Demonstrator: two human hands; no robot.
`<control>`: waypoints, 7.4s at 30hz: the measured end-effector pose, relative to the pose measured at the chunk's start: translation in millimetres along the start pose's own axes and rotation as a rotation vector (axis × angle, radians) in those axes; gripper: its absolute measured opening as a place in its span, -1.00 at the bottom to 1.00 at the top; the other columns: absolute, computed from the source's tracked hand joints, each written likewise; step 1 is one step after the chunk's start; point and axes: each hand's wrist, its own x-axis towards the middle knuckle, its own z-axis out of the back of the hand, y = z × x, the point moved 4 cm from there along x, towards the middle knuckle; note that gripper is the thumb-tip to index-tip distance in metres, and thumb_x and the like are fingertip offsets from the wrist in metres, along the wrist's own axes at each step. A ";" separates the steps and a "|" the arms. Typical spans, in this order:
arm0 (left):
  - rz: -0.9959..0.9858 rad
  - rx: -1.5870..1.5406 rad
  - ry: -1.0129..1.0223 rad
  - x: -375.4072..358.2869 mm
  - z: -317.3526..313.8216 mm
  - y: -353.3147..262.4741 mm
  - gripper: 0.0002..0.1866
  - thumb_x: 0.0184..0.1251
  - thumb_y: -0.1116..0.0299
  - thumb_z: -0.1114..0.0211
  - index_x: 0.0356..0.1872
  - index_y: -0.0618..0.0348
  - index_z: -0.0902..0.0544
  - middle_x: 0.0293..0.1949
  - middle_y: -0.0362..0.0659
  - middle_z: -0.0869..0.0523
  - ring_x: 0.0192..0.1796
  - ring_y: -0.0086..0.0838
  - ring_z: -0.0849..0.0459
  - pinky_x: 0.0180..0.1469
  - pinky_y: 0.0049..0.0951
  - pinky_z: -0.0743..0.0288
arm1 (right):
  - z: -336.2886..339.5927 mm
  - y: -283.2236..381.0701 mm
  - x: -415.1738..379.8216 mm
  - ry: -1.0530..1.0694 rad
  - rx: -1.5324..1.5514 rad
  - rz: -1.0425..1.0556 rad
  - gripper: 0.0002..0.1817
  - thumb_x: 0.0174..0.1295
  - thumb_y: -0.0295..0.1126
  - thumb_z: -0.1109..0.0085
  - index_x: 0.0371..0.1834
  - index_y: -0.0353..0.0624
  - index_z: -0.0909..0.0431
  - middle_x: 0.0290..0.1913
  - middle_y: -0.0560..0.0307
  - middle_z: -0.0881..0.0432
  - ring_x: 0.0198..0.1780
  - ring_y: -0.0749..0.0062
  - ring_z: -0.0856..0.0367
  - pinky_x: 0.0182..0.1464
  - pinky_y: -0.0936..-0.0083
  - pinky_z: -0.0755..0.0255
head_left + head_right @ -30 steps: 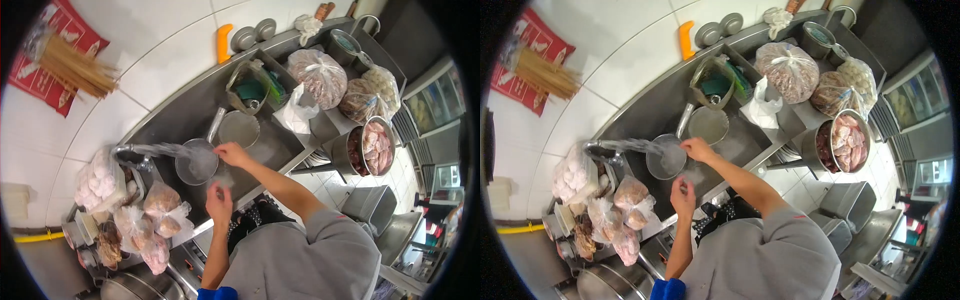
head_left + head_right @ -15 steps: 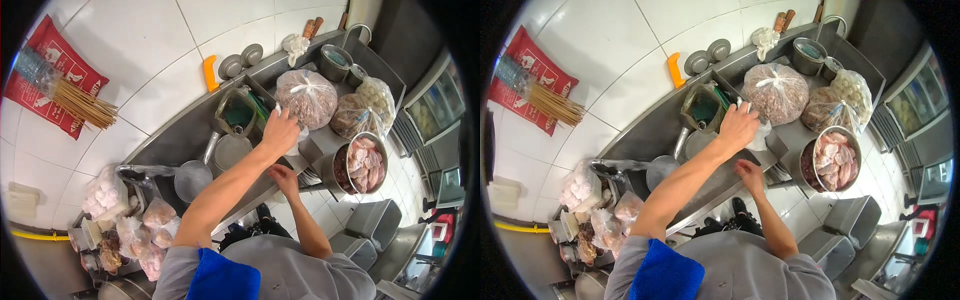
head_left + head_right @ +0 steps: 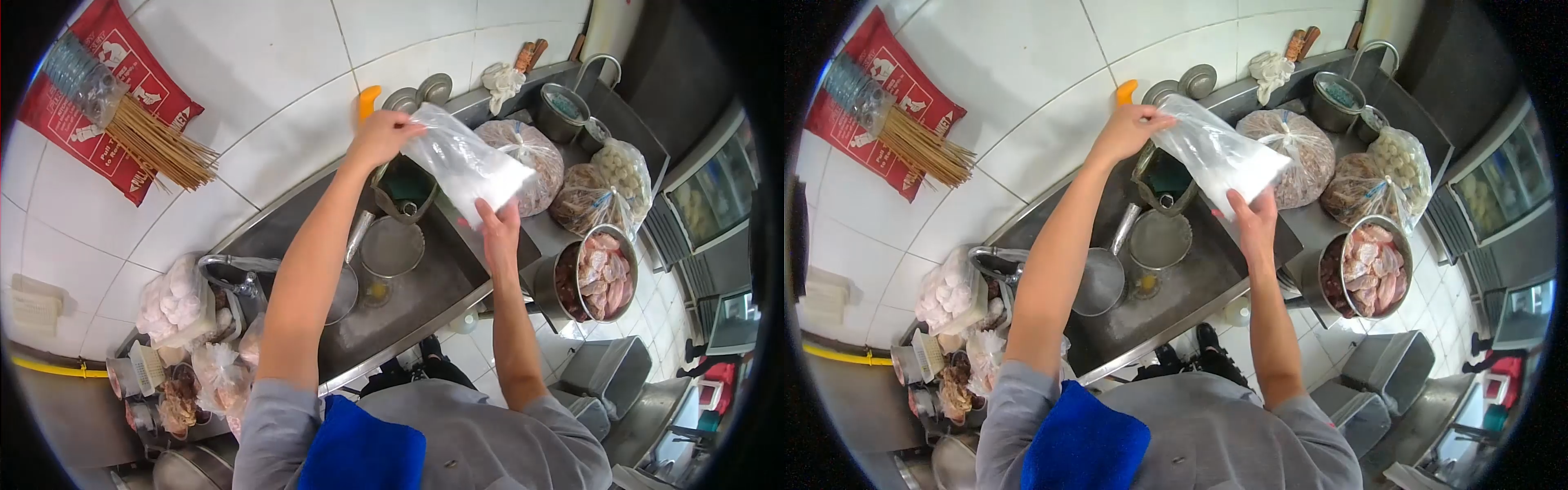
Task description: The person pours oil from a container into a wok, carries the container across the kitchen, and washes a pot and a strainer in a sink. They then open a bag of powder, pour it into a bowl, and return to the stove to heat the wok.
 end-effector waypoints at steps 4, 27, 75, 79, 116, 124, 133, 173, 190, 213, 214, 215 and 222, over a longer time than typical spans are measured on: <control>0.297 -0.395 0.018 -2.8 -16.5 59.2 -0.71 0.20 0.14 -0.27 -0.33 0.19 -0.67 -0.51 -0.32 -0.58 -0.53 -0.68 -0.46 -0.53 -0.63 -0.32 | -7.1 -5.8 27.8 0.079 -0.221 0.102 -0.57 0.12 -0.52 -0.16 0.08 -0.29 -0.30 -0.07 0.03 -0.51 -0.15 0.39 -0.57 -0.35 0.51 -0.61; 0.451 -0.666 -0.068 -3.1 -50.1 113.5 -0.75 0.26 0.28 -0.21 -0.23 0.29 -0.62 -0.41 -0.22 -0.64 -0.49 -0.60 -0.59 -0.46 -0.61 -0.50 | -22.0 -4.1 70.2 0.182 -0.513 0.028 -0.68 0.14 -0.50 -0.13 -0.01 -0.28 -0.43 -0.25 0.13 -0.57 -0.35 0.57 -0.56 -0.47 0.62 -0.56; 0.192 -0.380 0.014 6.8 -49.8 72.5 -0.80 0.32 0.38 -0.10 -0.21 0.29 -0.59 -0.38 -0.21 -0.64 -0.37 -0.58 -0.60 -0.28 -0.59 -0.52 | 17.7 -64.8 -3.0 -0.086 -0.172 0.009 -0.65 0.23 -0.49 -0.07 0.09 -0.27 -0.36 -0.08 0.15 -0.54 -0.13 0.52 -0.52 -0.16 0.56 -0.46; 0.066 -0.157 0.102 2.5 -46.8 28.0 -0.83 0.23 0.39 -0.17 -0.28 0.27 -0.65 -0.50 -0.23 -0.63 -0.45 -0.62 -0.56 -0.35 -0.60 -0.47 | 23.4 -98.5 -35.3 -0.212 0.166 -0.313 -0.60 0.27 -0.43 -0.04 0.18 -0.18 -0.30 0.08 0.12 -0.46 0.07 0.38 -0.45 0.09 0.31 -0.37; -0.654 0.001 0.527 -236.0 -213.7 -124.3 -0.82 0.16 0.46 -0.03 -0.29 0.16 -0.59 -0.29 -0.06 -0.60 -0.17 -0.16 -0.58 -0.15 -0.28 -0.48 | 116.8 66.2 -217.2 0.132 -1.456 -0.081 -0.91 -0.02 -0.38 -0.17 -0.50 -0.13 -0.61 -0.43 -0.01 -0.59 -0.32 0.04 -0.57 -0.28 0.20 -0.44; -0.140 0.225 0.084 -258.1 -247.5 9.8 -0.35 0.01 0.10 -0.36 0.13 0.17 -0.38 0.19 0.01 -0.34 0.19 0.00 -0.26 0.20 -0.06 -0.19 | 243.4 -129.2 -295.5 0.017 -1.412 -0.418 -0.88 -0.01 -0.37 -0.09 -0.52 -0.14 -0.61 -0.44 -0.06 -0.60 -0.36 -0.02 -0.58 -0.26 0.15 -0.46; -0.049 0.442 0.064 -245.5 -254.6 8.1 -0.08 -0.20 -0.08 -0.43 0.21 0.19 -0.28 0.21 0.03 -0.30 0.25 0.00 -0.20 0.26 -0.02 -0.11 | 313.1 -338.2 -271.0 -0.153 -1.265 -0.709 -0.83 -0.01 -0.34 -0.07 -0.47 -0.12 -0.64 -0.40 -0.15 -0.62 -0.32 -0.08 -0.60 -0.22 0.16 -0.49; 0.345 0.373 -0.591 -401.9 -124.4 86.4 -0.75 0.05 0.33 -0.33 -0.23 0.12 -0.59 -0.35 -0.18 -0.59 -0.33 -0.34 -0.55 -0.30 -0.40 -0.38 | -62.0 -359.0 -124.2 1.554 -1.791 -0.153 -0.65 0.14 -0.36 0.06 0.00 -0.17 -0.51 0.12 -0.04 -0.44 0.14 0.10 -0.43 0.11 0.22 -0.34; 0.389 0.236 -0.489 -398.5 -123.4 87.7 -0.80 0.09 0.33 -0.30 -0.24 0.11 -0.59 -0.28 -0.14 -0.60 -0.25 -0.26 -0.57 -0.24 -0.32 -0.40 | -22.2 -422.7 -130.5 1.180 -1.544 -0.332 -0.68 0.04 -0.37 0.02 -0.18 -0.24 -0.60 -0.10 -0.19 -0.58 0.03 0.09 -0.53 0.08 0.24 -0.38; 0.503 0.290 -0.554 -392.4 -126.4 91.0 -0.80 0.03 0.39 -0.34 -0.28 0.11 -0.60 -0.30 -0.12 -0.60 -0.30 -0.25 -0.61 -0.29 -0.37 -0.53 | -33.2 -428.2 -118.6 1.264 -1.766 0.036 -0.77 0.03 -0.37 0.01 -0.31 -0.13 -0.63 -0.24 -0.07 -0.65 -0.26 0.13 -0.66 -0.25 0.29 -0.51; 0.504 0.311 -0.552 -391.3 -126.2 90.6 -0.80 0.03 0.39 -0.34 -0.28 0.12 -0.60 -0.30 -0.13 -0.60 -0.30 -0.25 -0.61 -0.30 -0.37 -0.53 | -26.1 -438.9 -119.6 1.279 -1.770 0.040 -0.77 0.03 -0.37 0.01 -0.31 -0.13 -0.63 -0.24 -0.07 -0.65 -0.26 0.13 -0.66 -0.25 0.29 -0.51; 0.506 0.305 -0.557 -392.4 -127.6 92.4 -0.80 0.03 0.38 -0.34 -0.28 0.12 -0.59 -0.30 -0.12 -0.60 -0.30 -0.24 -0.61 -0.30 -0.37 -0.54 | -25.2 -444.5 -120.4 1.312 -1.763 0.102 -0.75 0.06 -0.33 0.03 -0.28 -0.12 -0.62 -0.24 -0.08 -0.65 -0.26 0.11 -0.66 -0.24 0.26 -0.51; 0.548 0.318 -0.588 -394.1 -126.7 92.6 -0.79 0.03 0.38 -0.34 -0.28 0.12 -0.59 -0.28 -0.12 -0.59 -0.28 -0.24 -0.62 -0.29 -0.35 -0.54 | -29.4 -446.6 -117.9 1.339 -1.888 -0.022 -0.59 0.20 -0.11 0.20 -0.16 -0.07 -0.61 -0.15 -0.14 -0.62 -0.11 0.09 -0.62 -0.13 0.18 -0.48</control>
